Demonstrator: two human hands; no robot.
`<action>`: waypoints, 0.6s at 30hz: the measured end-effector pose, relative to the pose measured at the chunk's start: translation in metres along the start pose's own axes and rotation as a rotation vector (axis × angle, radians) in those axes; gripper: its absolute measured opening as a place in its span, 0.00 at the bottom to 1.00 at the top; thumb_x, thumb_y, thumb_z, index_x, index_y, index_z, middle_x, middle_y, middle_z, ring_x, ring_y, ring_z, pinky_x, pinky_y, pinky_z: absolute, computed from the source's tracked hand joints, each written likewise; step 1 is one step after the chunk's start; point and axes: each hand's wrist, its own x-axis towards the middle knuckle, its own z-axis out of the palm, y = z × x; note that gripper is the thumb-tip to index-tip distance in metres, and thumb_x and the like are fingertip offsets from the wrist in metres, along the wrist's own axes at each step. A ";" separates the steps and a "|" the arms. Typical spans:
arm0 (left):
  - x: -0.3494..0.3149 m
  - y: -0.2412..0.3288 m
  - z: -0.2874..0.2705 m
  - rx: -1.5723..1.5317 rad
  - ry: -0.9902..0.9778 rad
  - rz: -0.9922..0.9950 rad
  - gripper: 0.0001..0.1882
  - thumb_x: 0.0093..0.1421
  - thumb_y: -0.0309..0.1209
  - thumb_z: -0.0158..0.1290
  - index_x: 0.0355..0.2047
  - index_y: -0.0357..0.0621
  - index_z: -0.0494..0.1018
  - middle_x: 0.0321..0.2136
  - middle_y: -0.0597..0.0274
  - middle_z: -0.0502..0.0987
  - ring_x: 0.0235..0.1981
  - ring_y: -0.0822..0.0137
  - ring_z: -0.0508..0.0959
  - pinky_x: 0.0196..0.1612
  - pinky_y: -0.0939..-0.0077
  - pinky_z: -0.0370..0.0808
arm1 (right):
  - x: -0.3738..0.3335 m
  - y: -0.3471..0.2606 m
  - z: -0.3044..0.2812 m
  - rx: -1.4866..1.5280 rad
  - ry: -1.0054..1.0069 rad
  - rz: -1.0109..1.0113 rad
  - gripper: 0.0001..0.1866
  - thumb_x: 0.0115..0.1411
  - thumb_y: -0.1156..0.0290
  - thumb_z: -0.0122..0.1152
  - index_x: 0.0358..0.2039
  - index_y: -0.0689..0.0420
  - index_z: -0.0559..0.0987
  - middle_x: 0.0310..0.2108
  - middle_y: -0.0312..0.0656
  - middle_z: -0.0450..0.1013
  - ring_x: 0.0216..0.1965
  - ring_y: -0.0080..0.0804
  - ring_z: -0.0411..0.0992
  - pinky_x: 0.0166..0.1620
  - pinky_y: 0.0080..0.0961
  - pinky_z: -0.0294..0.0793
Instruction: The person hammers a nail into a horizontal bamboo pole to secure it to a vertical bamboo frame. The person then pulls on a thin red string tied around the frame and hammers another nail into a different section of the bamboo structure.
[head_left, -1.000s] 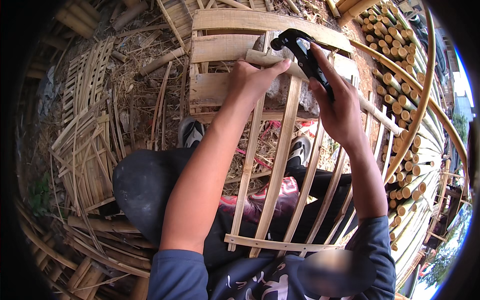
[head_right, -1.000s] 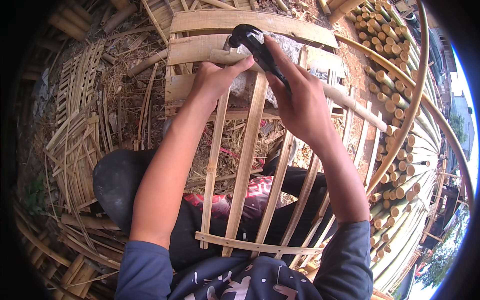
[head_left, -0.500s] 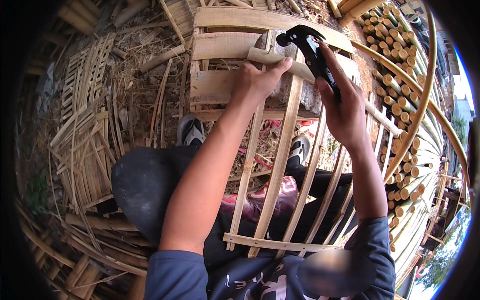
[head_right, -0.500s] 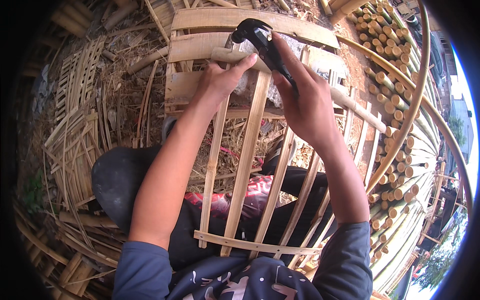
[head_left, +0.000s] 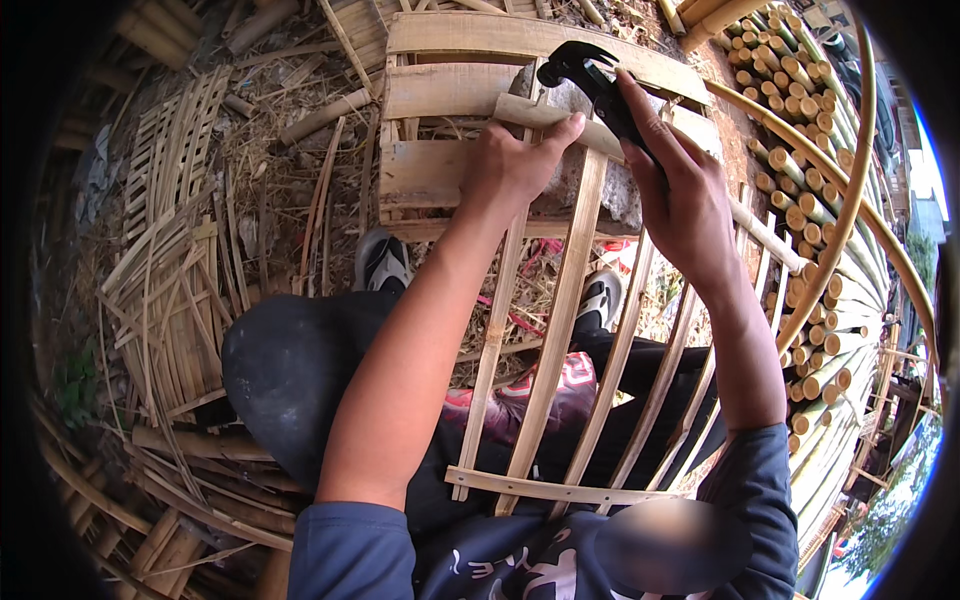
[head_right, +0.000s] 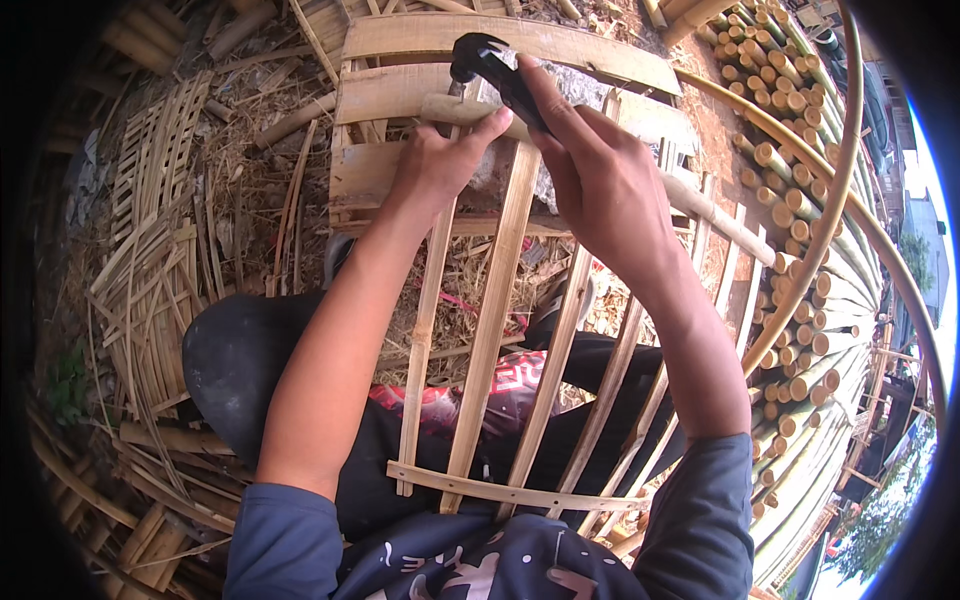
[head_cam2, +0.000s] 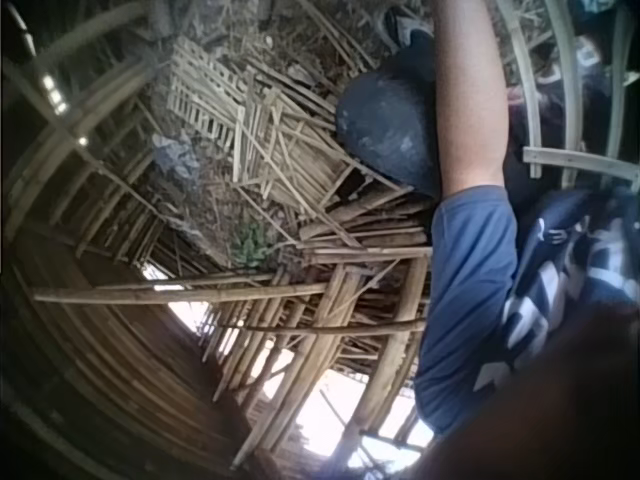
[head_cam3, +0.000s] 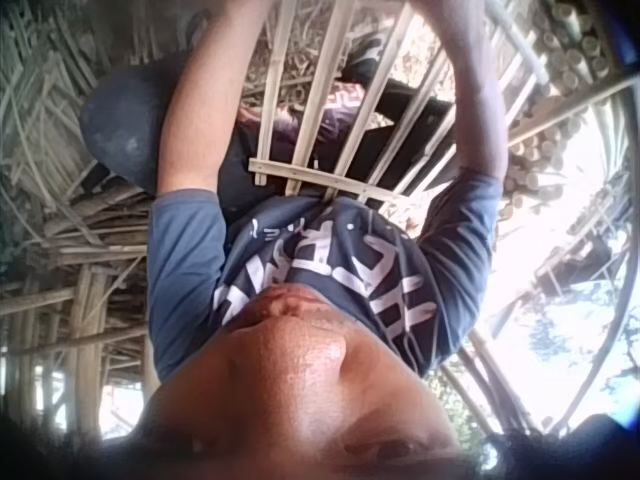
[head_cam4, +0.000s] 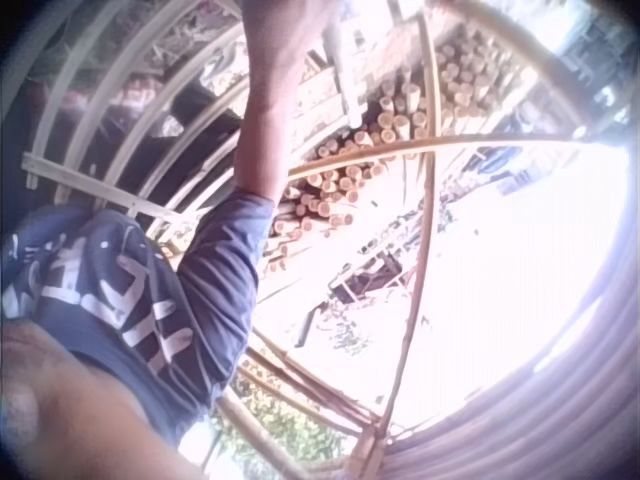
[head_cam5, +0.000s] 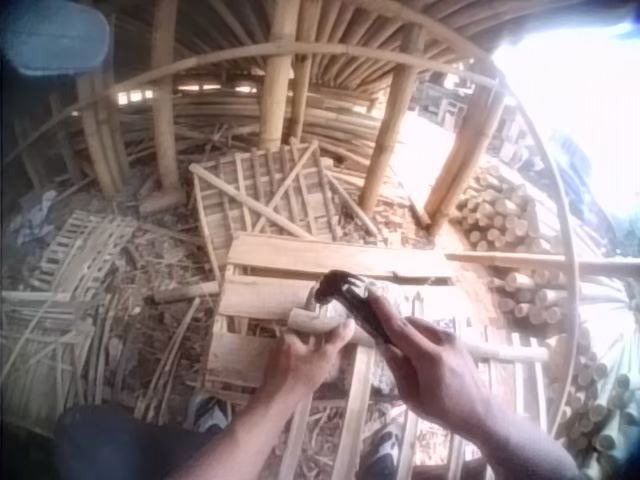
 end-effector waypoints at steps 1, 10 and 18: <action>0.000 -0.001 0.000 -0.001 -0.001 -0.005 0.46 0.48 0.71 0.57 0.44 0.35 0.80 0.38 0.41 0.83 0.41 0.48 0.84 0.47 0.60 0.79 | 0.002 0.001 0.001 0.000 0.071 -0.038 0.33 0.62 0.81 0.58 0.68 0.51 0.66 0.35 0.56 0.78 0.32 0.51 0.78 0.36 0.39 0.76; 0.006 -0.024 0.000 -0.028 0.045 0.059 0.45 0.50 0.73 0.54 0.35 0.36 0.83 0.26 0.47 0.82 0.34 0.53 0.84 0.42 0.60 0.81 | -0.003 -0.002 0.021 -0.012 0.079 -0.003 0.28 0.68 0.78 0.51 0.69 0.56 0.65 0.29 0.44 0.76 0.23 0.25 0.69 0.31 0.26 0.73; 0.006 -0.031 -0.004 0.143 0.071 0.021 0.43 0.51 0.72 0.56 0.33 0.35 0.83 0.28 0.43 0.83 0.32 0.49 0.85 0.37 0.57 0.82 | -0.016 0.003 0.032 0.063 0.202 0.085 0.29 0.67 0.77 0.53 0.68 0.62 0.63 0.47 0.54 0.76 0.43 0.40 0.76 0.44 0.31 0.75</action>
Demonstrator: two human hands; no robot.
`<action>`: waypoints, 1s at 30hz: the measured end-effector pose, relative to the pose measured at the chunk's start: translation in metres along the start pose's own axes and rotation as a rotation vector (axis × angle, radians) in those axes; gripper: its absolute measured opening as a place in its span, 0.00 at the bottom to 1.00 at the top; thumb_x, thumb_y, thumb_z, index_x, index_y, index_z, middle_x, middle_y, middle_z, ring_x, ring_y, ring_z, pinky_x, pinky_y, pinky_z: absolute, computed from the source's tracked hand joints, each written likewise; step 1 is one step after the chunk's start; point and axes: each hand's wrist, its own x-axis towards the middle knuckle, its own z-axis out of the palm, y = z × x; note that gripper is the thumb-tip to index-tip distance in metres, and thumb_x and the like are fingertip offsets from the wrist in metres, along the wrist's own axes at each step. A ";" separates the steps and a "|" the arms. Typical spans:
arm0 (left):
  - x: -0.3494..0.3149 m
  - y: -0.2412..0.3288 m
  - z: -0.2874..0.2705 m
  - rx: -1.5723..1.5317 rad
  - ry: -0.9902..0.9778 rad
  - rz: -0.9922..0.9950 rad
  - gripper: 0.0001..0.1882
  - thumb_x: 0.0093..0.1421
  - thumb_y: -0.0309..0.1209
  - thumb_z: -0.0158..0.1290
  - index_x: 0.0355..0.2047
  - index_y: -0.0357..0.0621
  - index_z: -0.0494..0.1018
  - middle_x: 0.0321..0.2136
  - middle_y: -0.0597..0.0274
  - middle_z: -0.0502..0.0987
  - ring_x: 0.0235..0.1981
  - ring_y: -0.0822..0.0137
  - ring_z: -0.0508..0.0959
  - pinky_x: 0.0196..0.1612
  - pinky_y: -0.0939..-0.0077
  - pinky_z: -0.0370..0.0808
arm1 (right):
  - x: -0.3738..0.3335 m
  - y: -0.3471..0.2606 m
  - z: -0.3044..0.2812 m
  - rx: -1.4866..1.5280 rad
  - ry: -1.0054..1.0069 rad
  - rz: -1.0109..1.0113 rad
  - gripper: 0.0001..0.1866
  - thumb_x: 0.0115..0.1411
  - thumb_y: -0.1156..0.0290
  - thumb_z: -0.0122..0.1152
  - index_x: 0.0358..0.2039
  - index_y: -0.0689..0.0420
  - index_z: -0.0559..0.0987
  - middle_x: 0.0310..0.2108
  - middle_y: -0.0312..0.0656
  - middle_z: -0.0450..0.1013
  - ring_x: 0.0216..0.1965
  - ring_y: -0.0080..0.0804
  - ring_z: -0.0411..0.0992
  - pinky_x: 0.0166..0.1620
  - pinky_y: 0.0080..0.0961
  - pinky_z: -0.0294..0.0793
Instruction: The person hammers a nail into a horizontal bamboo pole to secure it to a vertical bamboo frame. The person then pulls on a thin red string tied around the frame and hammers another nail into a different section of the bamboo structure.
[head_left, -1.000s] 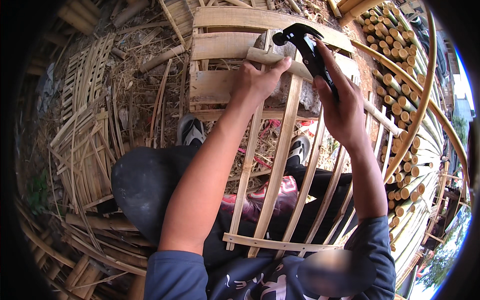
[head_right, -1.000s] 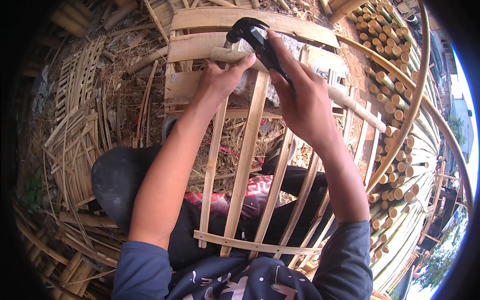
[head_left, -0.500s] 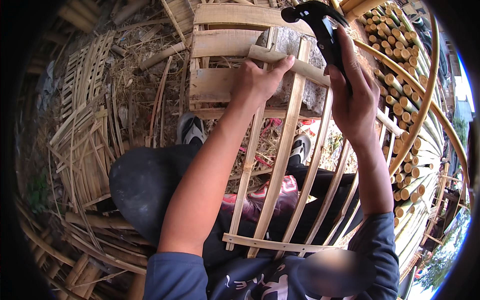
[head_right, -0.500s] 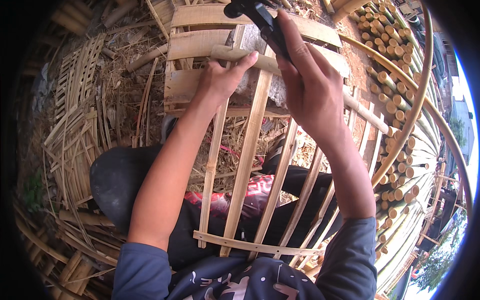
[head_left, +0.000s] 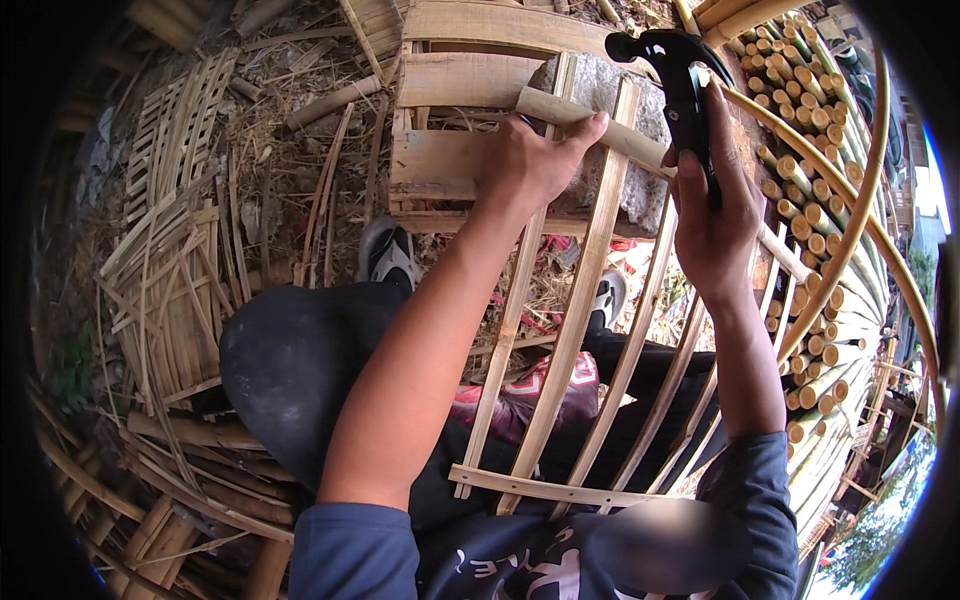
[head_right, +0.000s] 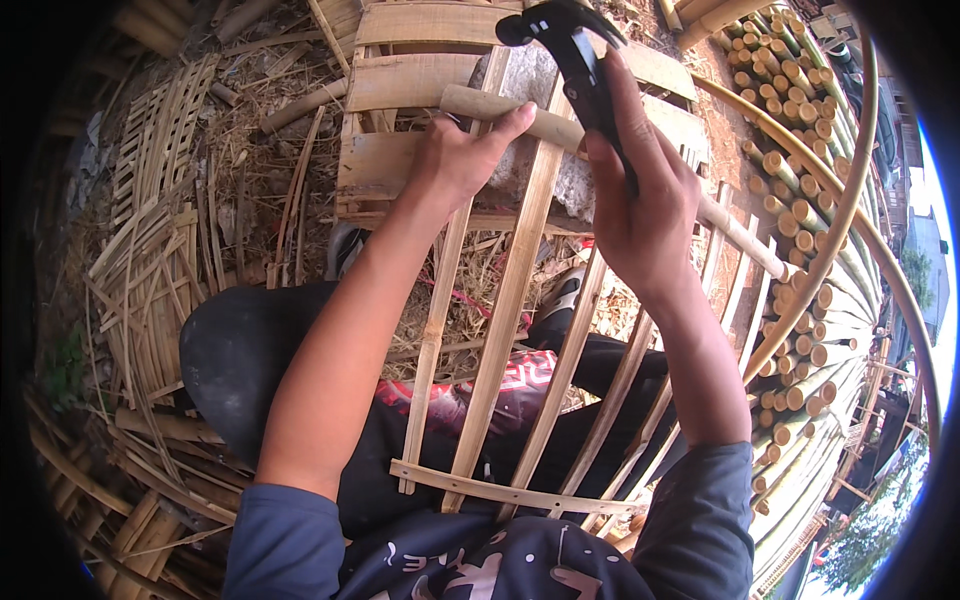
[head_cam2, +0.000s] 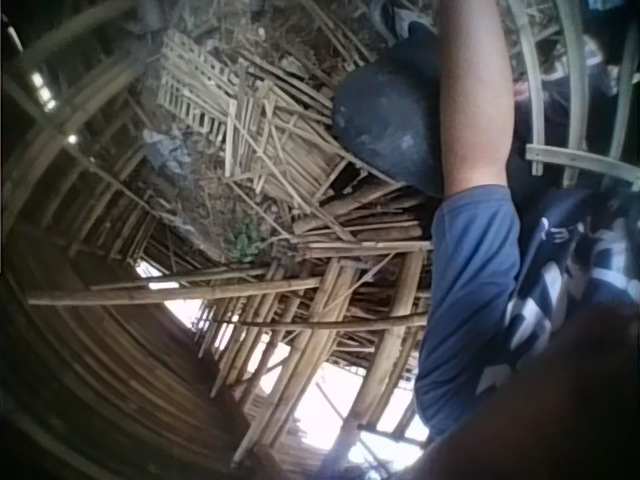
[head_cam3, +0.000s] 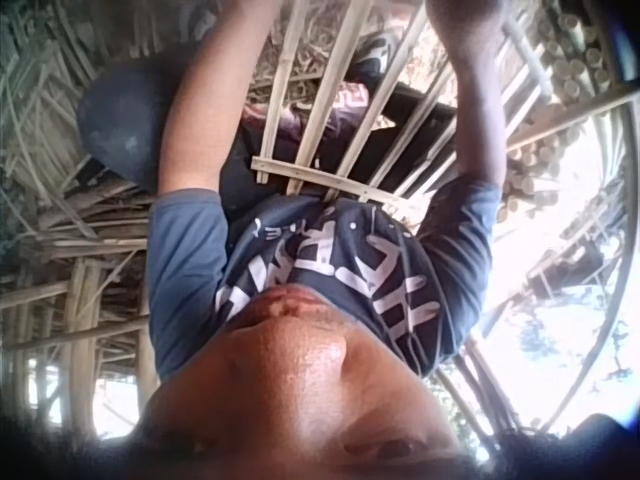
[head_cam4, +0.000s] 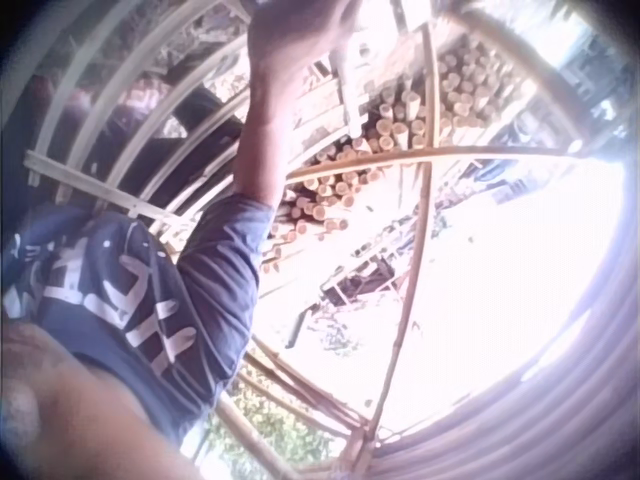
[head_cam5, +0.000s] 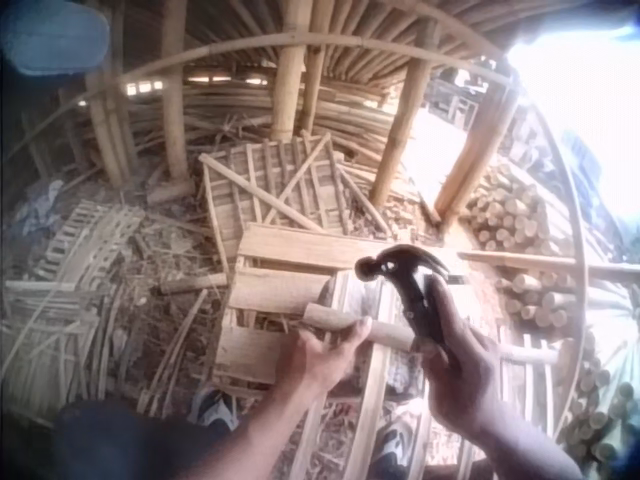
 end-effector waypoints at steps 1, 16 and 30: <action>0.000 0.001 -0.001 -0.026 0.018 0.013 0.43 0.51 0.71 0.56 0.33 0.35 0.83 0.28 0.43 0.83 0.32 0.49 0.85 0.38 0.57 0.82 | 0.000 -0.004 -0.001 0.014 -0.045 0.077 0.29 0.65 0.79 0.55 0.67 0.62 0.64 0.51 0.60 0.76 0.49 0.49 0.79 0.49 0.36 0.77; -0.013 0.025 -0.024 -0.033 -0.068 -0.019 0.38 0.53 0.67 0.57 0.38 0.38 0.82 0.33 0.44 0.84 0.37 0.50 0.85 0.42 0.57 0.81 | -0.012 -0.012 -0.018 0.099 -0.136 0.345 0.29 0.68 0.76 0.53 0.69 0.59 0.62 0.40 0.54 0.80 0.34 0.29 0.77 0.42 0.28 0.76; -0.007 -0.009 -0.023 -0.172 -0.123 0.201 0.38 0.63 0.59 0.51 0.56 0.35 0.69 0.50 0.35 0.76 0.52 0.39 0.77 0.55 0.56 0.74 | -0.020 -0.018 -0.041 0.053 -0.089 0.215 0.29 0.67 0.77 0.52 0.69 0.59 0.63 0.24 0.46 0.73 0.24 0.28 0.68 0.33 0.28 0.70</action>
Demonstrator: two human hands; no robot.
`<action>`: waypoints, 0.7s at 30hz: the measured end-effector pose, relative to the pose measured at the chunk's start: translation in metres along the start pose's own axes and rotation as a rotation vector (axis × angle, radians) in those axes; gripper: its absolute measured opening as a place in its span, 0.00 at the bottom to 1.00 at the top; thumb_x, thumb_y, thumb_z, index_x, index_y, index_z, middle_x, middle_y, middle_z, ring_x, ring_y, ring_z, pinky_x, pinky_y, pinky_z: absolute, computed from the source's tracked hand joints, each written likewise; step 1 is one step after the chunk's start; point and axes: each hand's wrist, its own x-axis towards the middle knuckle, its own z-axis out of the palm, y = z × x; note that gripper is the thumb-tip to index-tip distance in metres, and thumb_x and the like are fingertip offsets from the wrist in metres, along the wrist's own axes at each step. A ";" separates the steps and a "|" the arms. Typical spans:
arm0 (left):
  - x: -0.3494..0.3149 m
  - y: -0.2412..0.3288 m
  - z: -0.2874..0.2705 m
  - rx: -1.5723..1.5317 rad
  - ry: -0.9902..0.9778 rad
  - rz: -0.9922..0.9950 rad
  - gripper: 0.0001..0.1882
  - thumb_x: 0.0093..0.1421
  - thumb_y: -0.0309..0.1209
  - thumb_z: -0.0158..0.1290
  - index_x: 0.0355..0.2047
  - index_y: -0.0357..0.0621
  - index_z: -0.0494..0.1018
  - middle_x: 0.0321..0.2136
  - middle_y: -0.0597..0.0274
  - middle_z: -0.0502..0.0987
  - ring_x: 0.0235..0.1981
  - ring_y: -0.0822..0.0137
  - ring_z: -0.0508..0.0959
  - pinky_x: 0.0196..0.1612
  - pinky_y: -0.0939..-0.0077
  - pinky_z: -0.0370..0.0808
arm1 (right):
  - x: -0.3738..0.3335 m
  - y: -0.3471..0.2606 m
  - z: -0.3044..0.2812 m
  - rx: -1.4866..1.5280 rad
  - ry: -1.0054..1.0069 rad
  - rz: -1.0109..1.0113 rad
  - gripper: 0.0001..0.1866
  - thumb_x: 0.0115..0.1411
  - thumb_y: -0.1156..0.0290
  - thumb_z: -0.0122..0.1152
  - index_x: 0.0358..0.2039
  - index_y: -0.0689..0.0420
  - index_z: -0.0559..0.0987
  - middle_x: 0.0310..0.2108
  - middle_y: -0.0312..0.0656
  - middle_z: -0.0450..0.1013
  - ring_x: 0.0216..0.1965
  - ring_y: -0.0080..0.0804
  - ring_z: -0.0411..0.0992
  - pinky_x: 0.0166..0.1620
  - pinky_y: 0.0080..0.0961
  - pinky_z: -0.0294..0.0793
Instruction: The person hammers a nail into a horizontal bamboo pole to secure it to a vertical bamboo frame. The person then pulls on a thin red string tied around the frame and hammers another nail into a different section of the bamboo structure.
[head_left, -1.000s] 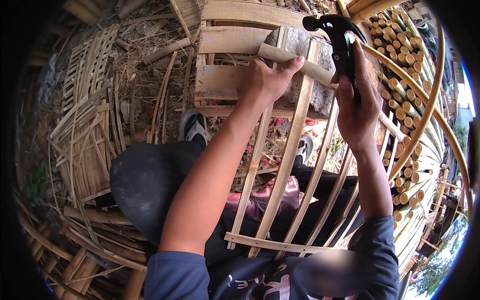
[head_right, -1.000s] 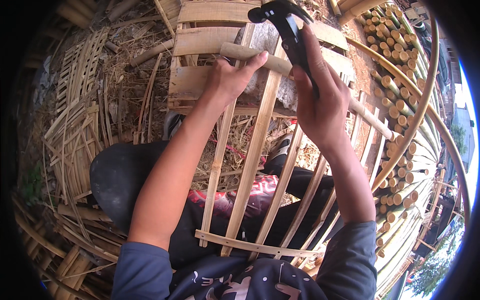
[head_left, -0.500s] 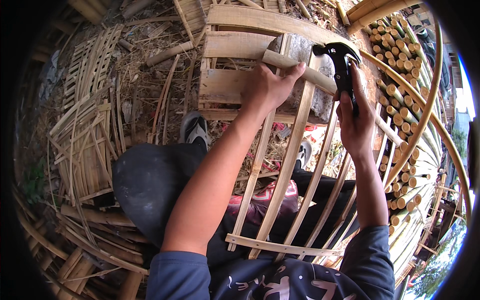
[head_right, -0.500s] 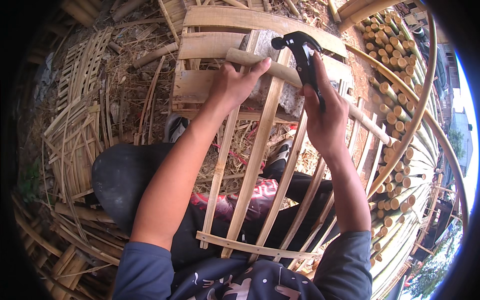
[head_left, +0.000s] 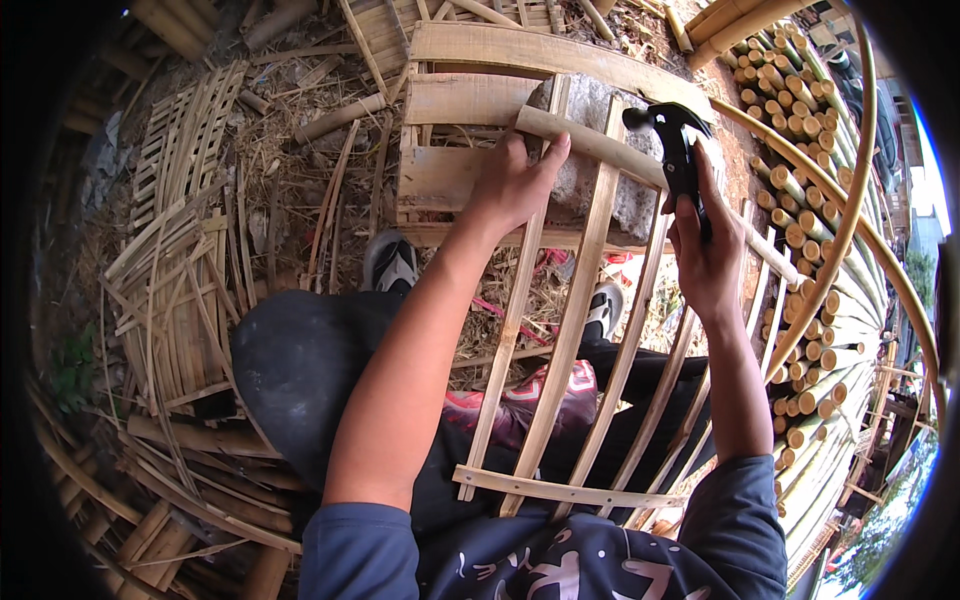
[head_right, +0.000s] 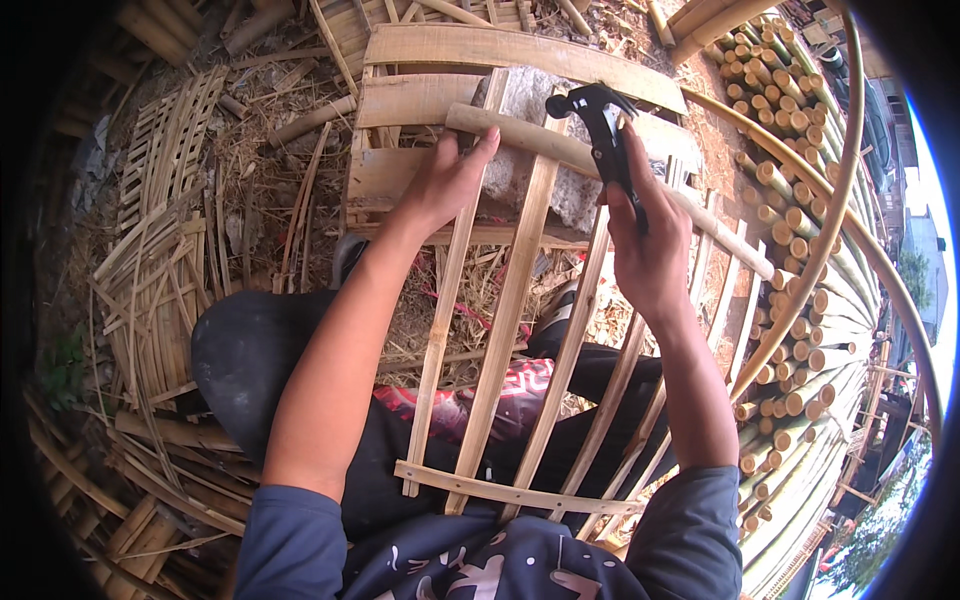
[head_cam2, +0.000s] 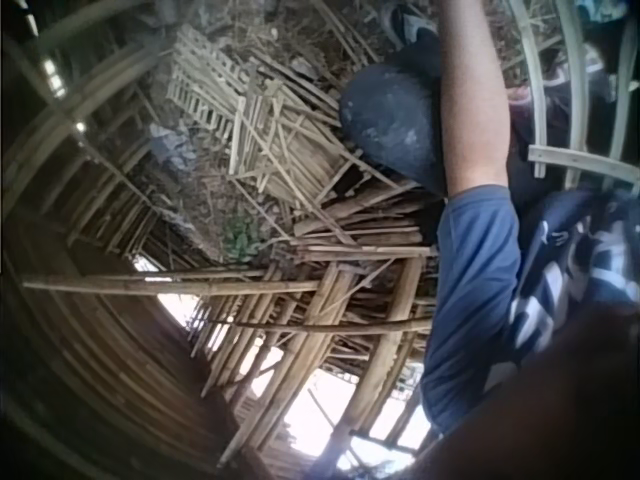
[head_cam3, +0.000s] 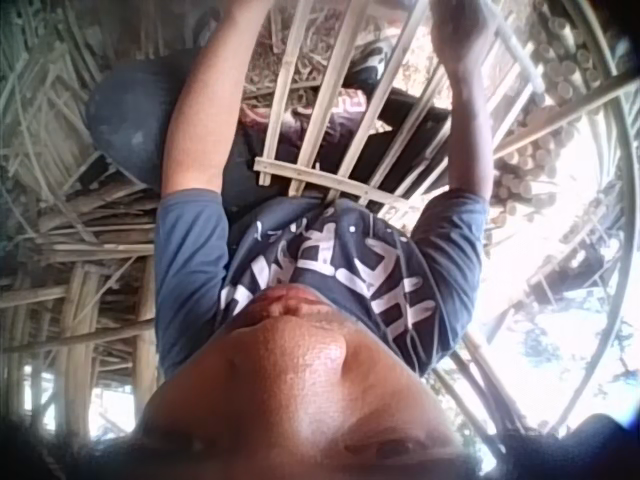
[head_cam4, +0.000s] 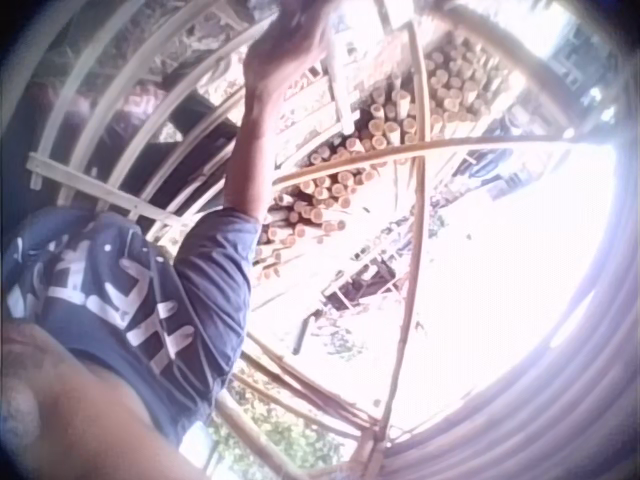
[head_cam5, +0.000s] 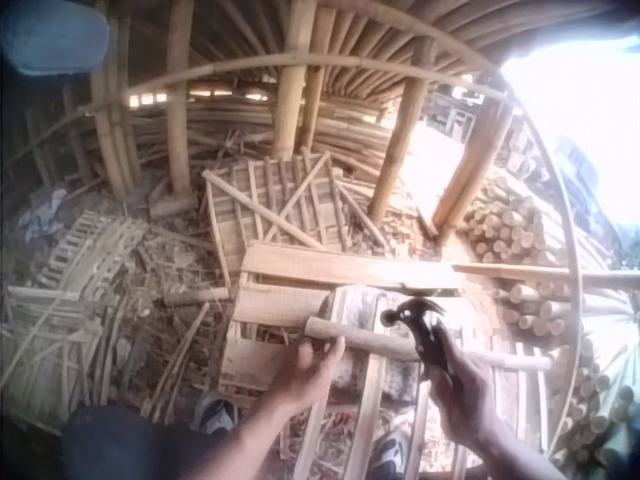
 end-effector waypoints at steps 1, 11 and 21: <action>-0.003 0.004 -0.001 -0.066 0.021 0.041 0.37 0.64 0.57 0.49 0.58 0.34 0.67 0.53 0.35 0.74 0.55 0.39 0.75 0.57 0.56 0.72 | -0.002 -0.002 -0.003 -0.001 0.001 0.000 0.29 0.67 0.77 0.52 0.69 0.59 0.63 0.24 0.46 0.73 0.24 0.28 0.68 0.33 0.28 0.70; -0.036 0.010 -0.018 -0.198 -0.197 -0.005 0.33 0.74 0.50 0.36 0.66 0.34 0.56 0.62 0.43 0.67 0.66 0.52 0.64 0.67 0.65 0.58 | -0.023 -0.025 -0.015 0.074 0.007 0.145 0.29 0.69 0.73 0.53 0.70 0.56 0.63 0.23 0.40 0.72 0.24 0.21 0.68 0.30 0.24 0.70; -0.056 0.024 -0.024 -0.063 0.104 0.122 0.20 0.69 0.36 0.40 0.52 0.35 0.70 0.48 0.34 0.76 0.51 0.37 0.75 0.54 0.53 0.72 | -0.041 -0.038 -0.021 0.090 0.013 0.176 0.29 0.69 0.75 0.52 0.70 0.52 0.63 0.22 0.35 0.70 0.22 0.19 0.65 0.28 0.23 0.69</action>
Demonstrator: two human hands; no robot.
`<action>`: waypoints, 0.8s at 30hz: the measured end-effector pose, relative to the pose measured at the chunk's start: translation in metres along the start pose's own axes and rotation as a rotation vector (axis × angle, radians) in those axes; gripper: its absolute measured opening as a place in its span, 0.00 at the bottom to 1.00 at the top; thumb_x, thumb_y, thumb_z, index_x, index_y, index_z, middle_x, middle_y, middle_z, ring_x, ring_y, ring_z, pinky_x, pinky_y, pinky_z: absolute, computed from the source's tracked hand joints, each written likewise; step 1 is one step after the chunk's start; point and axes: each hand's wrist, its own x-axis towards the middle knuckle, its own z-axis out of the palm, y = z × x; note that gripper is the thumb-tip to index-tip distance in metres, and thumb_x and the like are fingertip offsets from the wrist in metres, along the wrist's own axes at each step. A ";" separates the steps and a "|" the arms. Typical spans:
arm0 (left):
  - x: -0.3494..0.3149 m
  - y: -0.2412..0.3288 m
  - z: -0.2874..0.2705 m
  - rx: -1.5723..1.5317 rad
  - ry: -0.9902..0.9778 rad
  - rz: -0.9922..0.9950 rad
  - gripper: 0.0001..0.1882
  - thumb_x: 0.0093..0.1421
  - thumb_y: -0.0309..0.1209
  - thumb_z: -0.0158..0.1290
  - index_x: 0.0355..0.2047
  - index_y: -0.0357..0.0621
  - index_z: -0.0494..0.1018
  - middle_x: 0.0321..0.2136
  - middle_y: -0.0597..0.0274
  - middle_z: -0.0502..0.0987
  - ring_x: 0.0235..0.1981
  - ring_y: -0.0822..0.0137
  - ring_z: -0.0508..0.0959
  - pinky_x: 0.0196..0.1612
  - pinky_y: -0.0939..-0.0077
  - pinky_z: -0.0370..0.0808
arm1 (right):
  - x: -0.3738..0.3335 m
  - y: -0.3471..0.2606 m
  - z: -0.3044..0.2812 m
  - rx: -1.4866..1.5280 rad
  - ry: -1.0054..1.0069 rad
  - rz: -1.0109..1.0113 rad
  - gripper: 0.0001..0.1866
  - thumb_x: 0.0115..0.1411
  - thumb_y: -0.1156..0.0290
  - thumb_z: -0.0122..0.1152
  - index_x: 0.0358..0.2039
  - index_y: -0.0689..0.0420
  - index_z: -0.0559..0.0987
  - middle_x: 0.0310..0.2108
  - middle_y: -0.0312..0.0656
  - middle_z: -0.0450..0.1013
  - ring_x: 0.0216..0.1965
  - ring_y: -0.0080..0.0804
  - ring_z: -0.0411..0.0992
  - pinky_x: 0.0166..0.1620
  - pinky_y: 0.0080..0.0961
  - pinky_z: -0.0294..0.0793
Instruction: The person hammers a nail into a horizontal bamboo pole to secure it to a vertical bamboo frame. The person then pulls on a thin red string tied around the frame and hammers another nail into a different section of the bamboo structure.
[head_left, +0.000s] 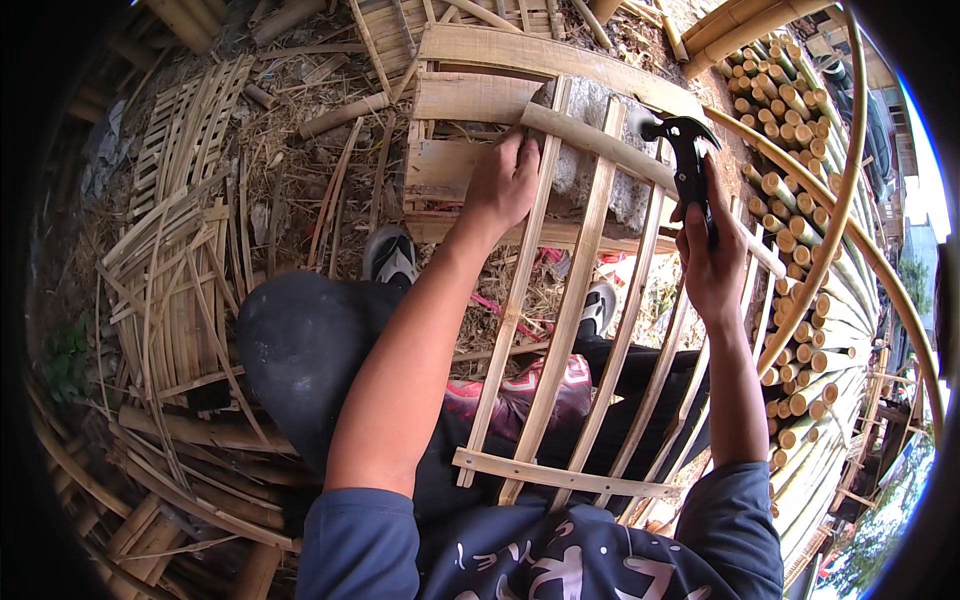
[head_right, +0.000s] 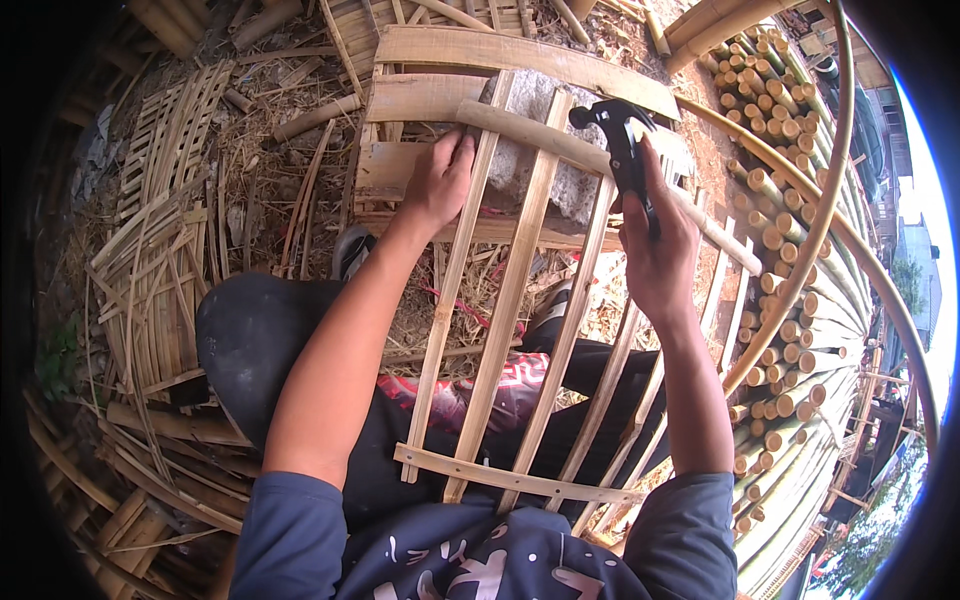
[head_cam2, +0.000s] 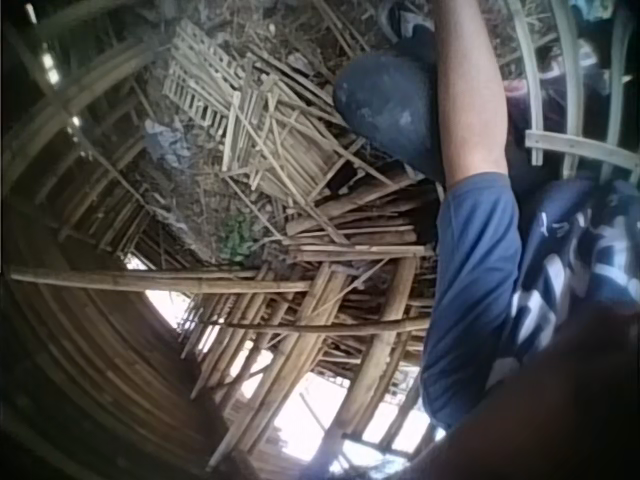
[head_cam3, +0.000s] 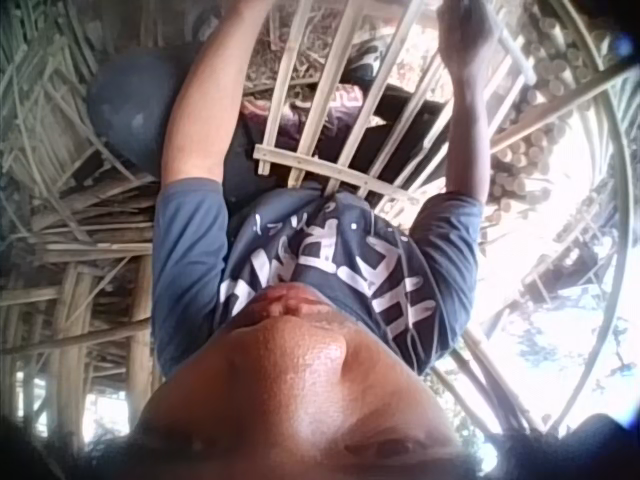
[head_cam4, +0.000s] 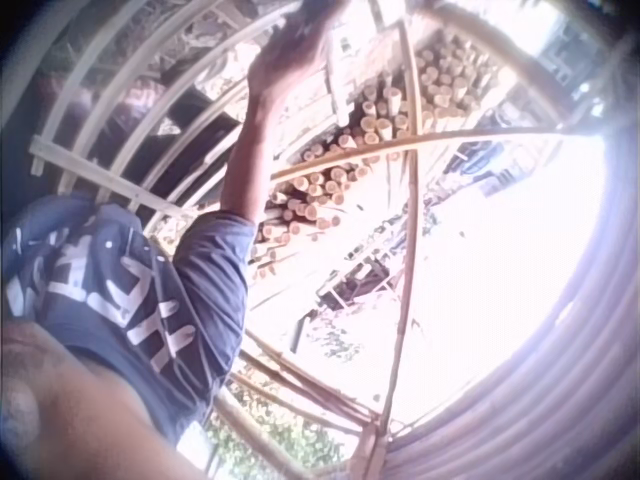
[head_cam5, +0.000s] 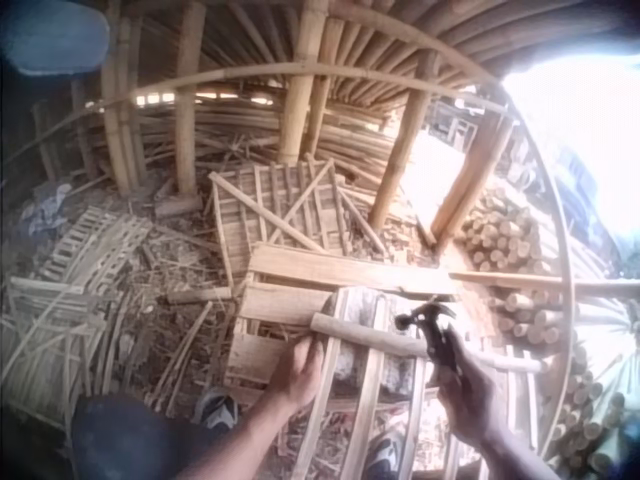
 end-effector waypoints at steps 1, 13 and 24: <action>-0.001 0.003 -0.001 0.059 -0.006 -0.054 0.20 0.69 0.35 0.40 0.51 0.34 0.72 0.46 0.34 0.77 0.50 0.37 0.76 0.52 0.52 0.73 | -0.002 -0.002 -0.001 -0.003 0.001 -0.001 0.29 0.69 0.75 0.52 0.70 0.52 0.63 0.22 0.35 0.70 0.22 0.19 0.65 0.28 0.23 0.69; 0.002 0.020 0.003 0.328 0.184 -0.049 0.17 0.67 0.33 0.44 0.29 0.32 0.76 0.27 0.35 0.79 0.33 0.35 0.80 0.39 0.45 0.76 | -0.011 -0.026 -0.003 0.080 0.039 0.103 0.29 0.70 0.78 0.48 0.70 0.47 0.63 0.30 0.35 0.72 0.24 0.16 0.63 0.29 0.18 0.68; -0.011 0.020 -0.022 0.283 0.245 -0.144 0.12 0.61 0.35 0.56 0.30 0.38 0.81 0.27 0.39 0.80 0.32 0.38 0.80 0.38 0.50 0.76 | -0.012 -0.040 0.000 0.263 -0.063 -0.016 0.18 0.70 0.82 0.43 0.55 0.59 0.78 0.35 0.32 0.68 0.21 0.12 0.61 0.22 0.14 0.60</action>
